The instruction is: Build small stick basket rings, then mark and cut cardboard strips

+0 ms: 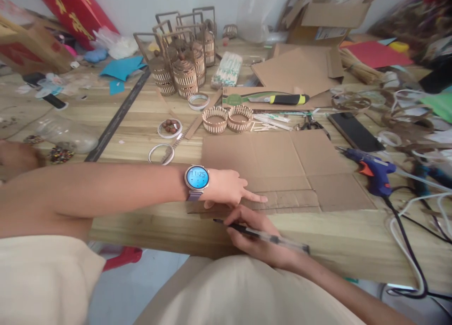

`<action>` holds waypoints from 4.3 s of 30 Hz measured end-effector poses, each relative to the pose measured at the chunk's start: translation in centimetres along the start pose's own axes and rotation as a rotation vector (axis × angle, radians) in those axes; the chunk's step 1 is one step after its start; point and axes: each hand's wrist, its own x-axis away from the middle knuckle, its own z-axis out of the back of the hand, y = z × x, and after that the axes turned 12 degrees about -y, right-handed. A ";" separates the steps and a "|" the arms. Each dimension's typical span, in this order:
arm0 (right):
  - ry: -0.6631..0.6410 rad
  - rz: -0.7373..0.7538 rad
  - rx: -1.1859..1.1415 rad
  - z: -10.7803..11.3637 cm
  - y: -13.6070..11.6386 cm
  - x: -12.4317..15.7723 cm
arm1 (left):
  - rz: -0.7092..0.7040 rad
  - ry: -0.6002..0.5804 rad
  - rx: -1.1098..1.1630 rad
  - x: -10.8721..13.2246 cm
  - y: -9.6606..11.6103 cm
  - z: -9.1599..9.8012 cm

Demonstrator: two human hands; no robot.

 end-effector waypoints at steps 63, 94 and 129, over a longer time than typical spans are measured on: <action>0.164 0.276 0.182 -3.3 2.3 -2.8 | 0.024 -0.021 0.016 0.1 0.3 0.2; 0.159 0.208 0.221 -3.2 2.2 -2.4 | 0.036 -0.019 -0.031 0.1 0.4 0.4; 0.071 0.167 0.210 -3.0 2.3 -2.5 | 0.056 0.000 -0.020 0.0 0.7 0.2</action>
